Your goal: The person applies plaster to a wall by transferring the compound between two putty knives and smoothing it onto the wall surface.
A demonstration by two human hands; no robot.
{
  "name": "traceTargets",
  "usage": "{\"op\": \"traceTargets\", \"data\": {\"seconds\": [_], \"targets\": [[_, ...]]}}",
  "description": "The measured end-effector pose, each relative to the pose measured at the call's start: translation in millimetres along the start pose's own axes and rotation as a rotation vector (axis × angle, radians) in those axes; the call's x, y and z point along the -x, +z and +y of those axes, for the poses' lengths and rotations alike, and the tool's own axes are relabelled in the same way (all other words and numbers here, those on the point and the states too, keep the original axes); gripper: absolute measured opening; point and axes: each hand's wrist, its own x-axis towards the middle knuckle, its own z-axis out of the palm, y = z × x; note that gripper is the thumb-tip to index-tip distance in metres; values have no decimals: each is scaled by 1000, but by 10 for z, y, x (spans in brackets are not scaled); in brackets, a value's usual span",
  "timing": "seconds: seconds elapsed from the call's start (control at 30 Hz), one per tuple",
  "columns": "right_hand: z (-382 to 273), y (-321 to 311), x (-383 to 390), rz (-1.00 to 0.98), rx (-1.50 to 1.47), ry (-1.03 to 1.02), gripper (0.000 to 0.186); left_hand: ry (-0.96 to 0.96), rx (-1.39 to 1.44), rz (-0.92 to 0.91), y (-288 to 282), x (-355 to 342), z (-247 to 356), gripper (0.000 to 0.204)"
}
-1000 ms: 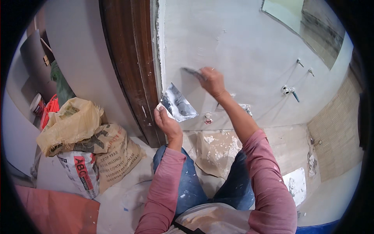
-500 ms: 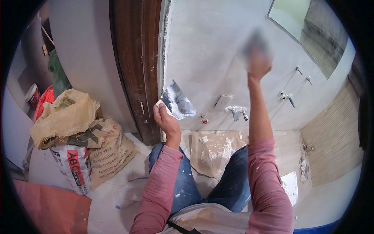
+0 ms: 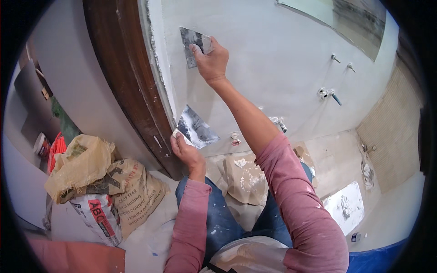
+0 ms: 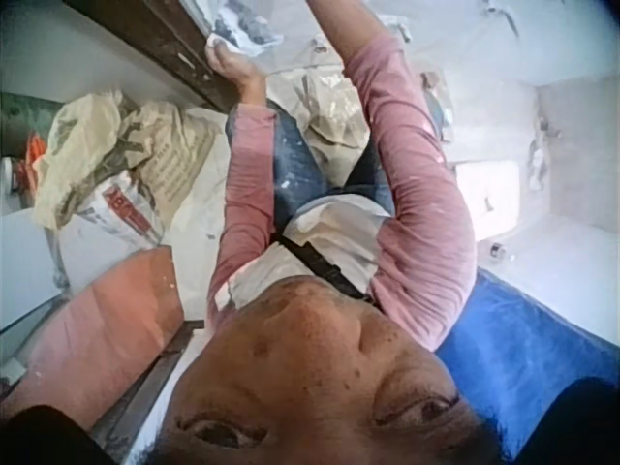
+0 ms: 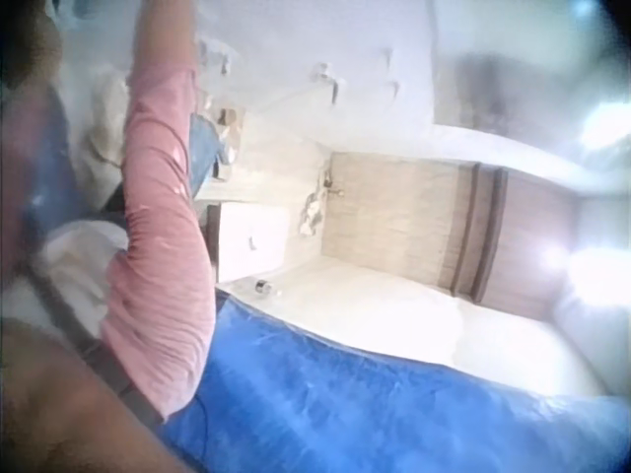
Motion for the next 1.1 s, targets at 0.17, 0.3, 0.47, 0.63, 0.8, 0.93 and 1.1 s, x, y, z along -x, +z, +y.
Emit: {"op": "traceTargets", "data": {"seconds": [0.17, 0.3, 0.47, 0.63, 0.8, 0.93, 1.1], "targets": [[142, -358, -247, 123, 228, -57, 29, -9, -5, -29, -19, -7, 27, 28], [490, -950, -585, 246, 360, -75, 32, -12, -2, -20, -23, -10, 65, 28], [961, -2021, -1037, 371, 482, -51, 38, 1, -11, -55, 39, 30, 53, 28], [1103, -2730, -1059, 501, 689, 206, 37, 13, -60, -23, 18, 16, -26, 29], [1013, -2624, -881, 529, 322, 137, 32, -17, -99, -14, 100, 21, -153, 31], [315, -1384, -117, 4, 304, 18, 37, -61, -23, 35, 136, 28, -179, 29], [-53, -334, 299, -165, 72, -89, 30, -94, -36, -5, 112, 23, -239, 33]]}}
